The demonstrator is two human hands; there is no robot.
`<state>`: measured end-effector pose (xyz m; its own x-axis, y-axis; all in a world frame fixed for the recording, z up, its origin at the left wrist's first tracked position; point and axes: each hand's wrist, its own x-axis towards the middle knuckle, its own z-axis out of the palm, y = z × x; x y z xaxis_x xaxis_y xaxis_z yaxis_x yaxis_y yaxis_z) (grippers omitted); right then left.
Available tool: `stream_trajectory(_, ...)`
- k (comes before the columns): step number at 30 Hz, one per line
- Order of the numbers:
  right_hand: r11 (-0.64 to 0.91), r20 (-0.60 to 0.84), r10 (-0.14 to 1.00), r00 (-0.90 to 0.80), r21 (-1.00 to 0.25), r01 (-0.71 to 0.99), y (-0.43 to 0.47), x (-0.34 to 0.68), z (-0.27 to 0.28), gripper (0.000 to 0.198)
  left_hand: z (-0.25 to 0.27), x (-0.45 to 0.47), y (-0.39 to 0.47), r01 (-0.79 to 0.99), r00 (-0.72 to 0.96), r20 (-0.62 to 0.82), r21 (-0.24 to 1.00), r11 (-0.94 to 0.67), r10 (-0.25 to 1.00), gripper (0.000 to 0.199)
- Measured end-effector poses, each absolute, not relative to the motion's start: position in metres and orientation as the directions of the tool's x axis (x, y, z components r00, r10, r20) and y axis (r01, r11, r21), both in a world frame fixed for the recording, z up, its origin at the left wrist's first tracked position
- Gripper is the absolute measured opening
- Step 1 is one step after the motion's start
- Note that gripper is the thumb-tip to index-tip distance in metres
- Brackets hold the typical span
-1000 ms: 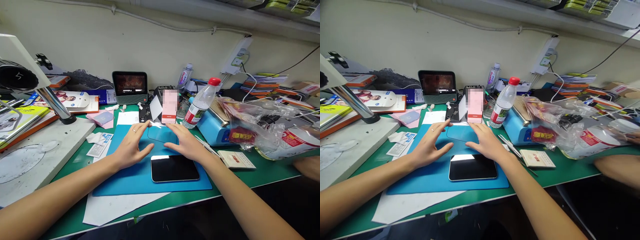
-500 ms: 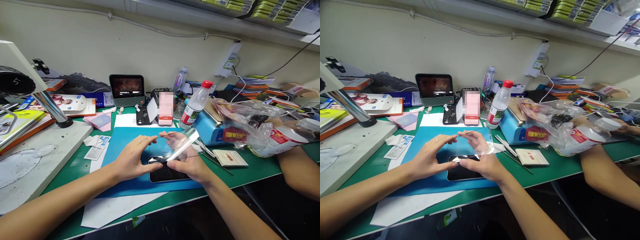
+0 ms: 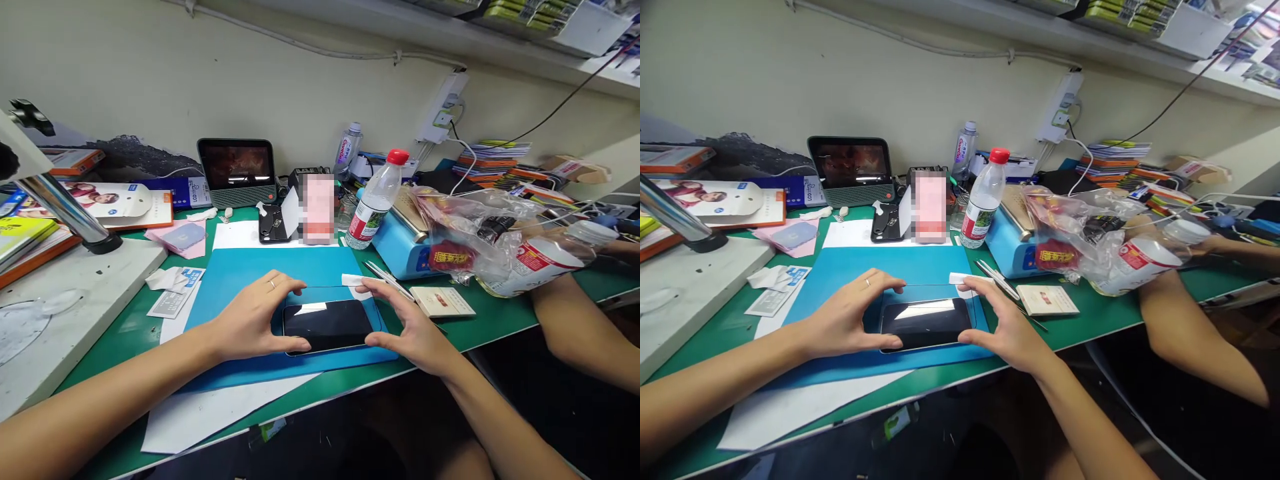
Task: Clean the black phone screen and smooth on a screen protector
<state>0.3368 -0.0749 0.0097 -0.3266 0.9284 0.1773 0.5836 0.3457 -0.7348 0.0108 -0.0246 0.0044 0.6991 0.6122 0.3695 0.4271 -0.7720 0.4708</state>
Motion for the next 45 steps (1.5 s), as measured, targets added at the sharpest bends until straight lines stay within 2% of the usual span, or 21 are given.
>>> stream_trajectory(3,0.383,0.213,0.918,-0.334,-0.693,0.610,-0.0766,0.3359,0.0074,0.072,0.0041,0.0111,-0.0251,0.425,0.727,0.354,0.441,-0.791,0.589,0.073)
stream_trajectory(7,0.406,0.187,0.903,-0.387,-0.667,0.625,-0.0748,0.3371,0.0094,0.068,0.0044,0.0117,-0.0258,0.442,0.762,0.296,0.414,-0.796,0.577,0.078)
stream_trajectory(21,0.413,0.126,0.895,-0.427,-0.591,0.693,-0.0708,0.3380,0.0057,0.069,0.0118,0.0108,-0.0238,0.503,0.803,0.155,0.345,-0.793,0.576,0.070)
stream_trajectory(34,0.404,0.098,0.900,-0.425,-0.556,0.726,-0.0687,0.3401,0.0039,0.067,0.0096,0.0091,-0.0225,0.468,0.806,0.211,0.346,-0.813,0.553,0.073)
stream_trajectory(45,0.386,0.068,0.901,-0.428,-0.574,0.722,-0.0710,0.3387,0.0069,0.070,0.0069,0.0088,-0.0233,0.478,0.812,0.182,0.337,-0.811,0.554,0.069)
